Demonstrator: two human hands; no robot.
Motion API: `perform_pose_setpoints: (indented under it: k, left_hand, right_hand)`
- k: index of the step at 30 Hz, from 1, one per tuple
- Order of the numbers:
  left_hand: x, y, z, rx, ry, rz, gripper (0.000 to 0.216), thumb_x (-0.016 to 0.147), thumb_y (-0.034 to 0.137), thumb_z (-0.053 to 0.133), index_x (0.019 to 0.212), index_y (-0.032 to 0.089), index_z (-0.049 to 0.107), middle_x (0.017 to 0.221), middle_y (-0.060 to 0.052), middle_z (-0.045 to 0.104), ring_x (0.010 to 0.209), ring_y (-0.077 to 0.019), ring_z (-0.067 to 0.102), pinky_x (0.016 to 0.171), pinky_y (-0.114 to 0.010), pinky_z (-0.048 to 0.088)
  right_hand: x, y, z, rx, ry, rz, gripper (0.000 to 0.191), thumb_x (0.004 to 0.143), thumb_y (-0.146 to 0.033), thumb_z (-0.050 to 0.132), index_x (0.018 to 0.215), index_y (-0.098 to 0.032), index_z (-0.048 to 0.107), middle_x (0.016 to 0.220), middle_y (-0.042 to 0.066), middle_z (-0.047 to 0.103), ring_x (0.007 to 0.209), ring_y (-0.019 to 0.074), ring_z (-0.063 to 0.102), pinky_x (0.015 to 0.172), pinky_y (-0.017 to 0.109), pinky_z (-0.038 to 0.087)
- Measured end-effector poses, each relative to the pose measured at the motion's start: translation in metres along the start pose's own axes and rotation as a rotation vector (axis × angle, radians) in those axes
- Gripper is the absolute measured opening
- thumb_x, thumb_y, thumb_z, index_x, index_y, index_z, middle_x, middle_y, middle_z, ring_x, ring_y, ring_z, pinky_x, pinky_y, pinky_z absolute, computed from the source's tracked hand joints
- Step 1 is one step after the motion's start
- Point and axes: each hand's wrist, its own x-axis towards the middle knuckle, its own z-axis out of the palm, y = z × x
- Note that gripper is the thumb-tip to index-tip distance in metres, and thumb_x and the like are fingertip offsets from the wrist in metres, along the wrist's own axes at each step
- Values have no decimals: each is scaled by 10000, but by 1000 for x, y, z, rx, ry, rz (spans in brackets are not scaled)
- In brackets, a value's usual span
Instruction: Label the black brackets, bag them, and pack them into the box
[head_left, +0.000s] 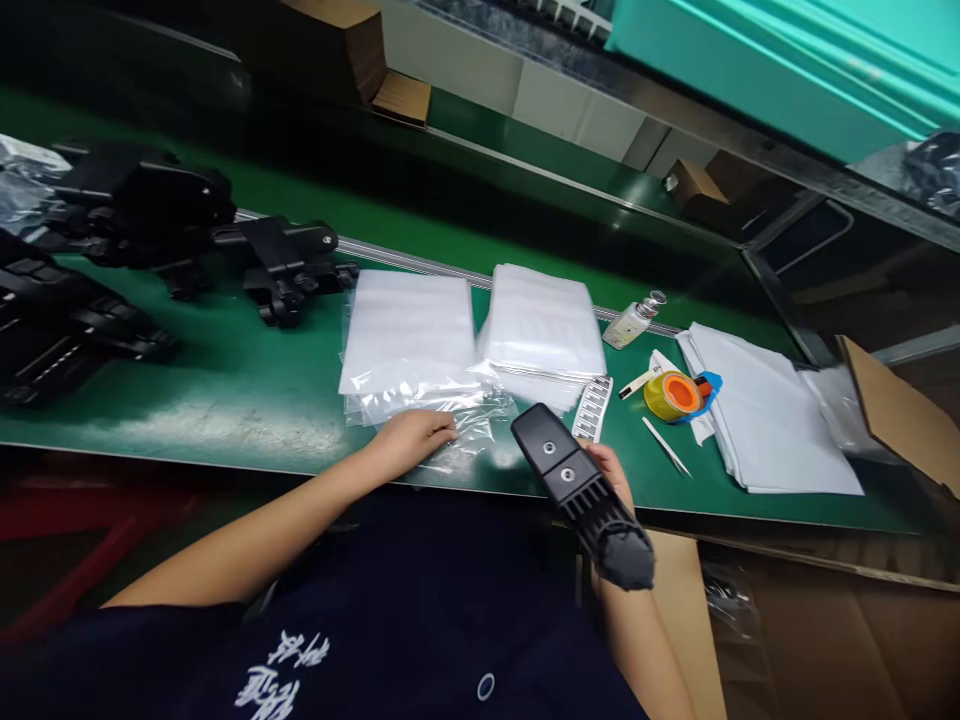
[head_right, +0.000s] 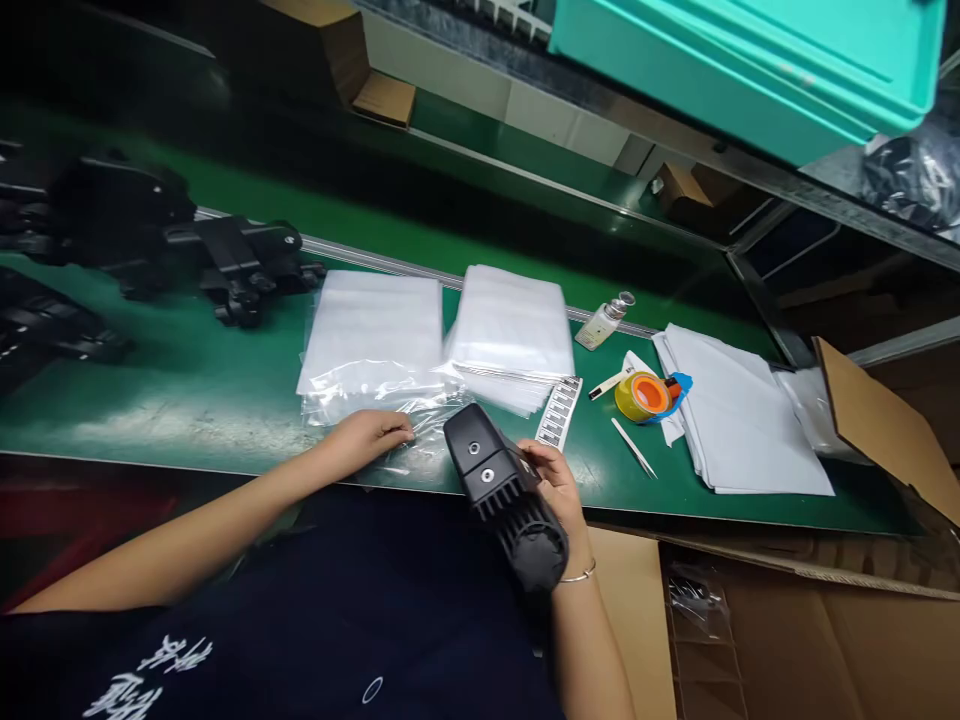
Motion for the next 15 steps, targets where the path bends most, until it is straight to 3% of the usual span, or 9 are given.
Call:
perform_pose_setpoints:
  k: [3,7,9,12,15]
  left_hand:
    - [-7,6,-9,-19,110,-2,278,912,344,407,794,203,615,777,-17,674,747,-198,616,641,-267,388]
    - [-17,12,-13,41,210,104,308,944,316,336,872,199,612,870,-37,666,805,-191,616,698,-276,426]
    - [-23,10,-13,84,153,184,299,951,306,332,882,197,602,862,-38,649,786,-184,610,691,-274,429]
    - [-31,6,-11,98,60,240,270,957,286,341,871,196,580,819,-29,635,743,-178,606,664,-271,420]
    - [-32,13,-8,45,58,289,246,964,276,356,854,194,560,800,-23,634,725,-172,611,657,-268,418]
  right_hand:
    - [11,-20,7,-80,-173,-99,410,823,-573,651,1109,-283,690,1155,87,663,1136,257,610,1001,424,485]
    - [24,-34,30,-374,-333,-106,338,888,-411,634,1194,-275,673,1217,100,619,1196,250,564,1052,434,437]
    - [25,-30,42,-452,-272,-104,315,897,-386,617,1187,-273,668,1212,98,610,1202,255,555,1059,452,426]
    - [23,-20,58,-489,-27,-99,269,893,-376,606,1122,-254,678,1178,102,604,1175,264,562,1046,476,431]
    - [23,-11,76,-537,126,-129,284,886,-370,603,1130,-242,668,1174,117,604,1167,281,557,1046,513,422]
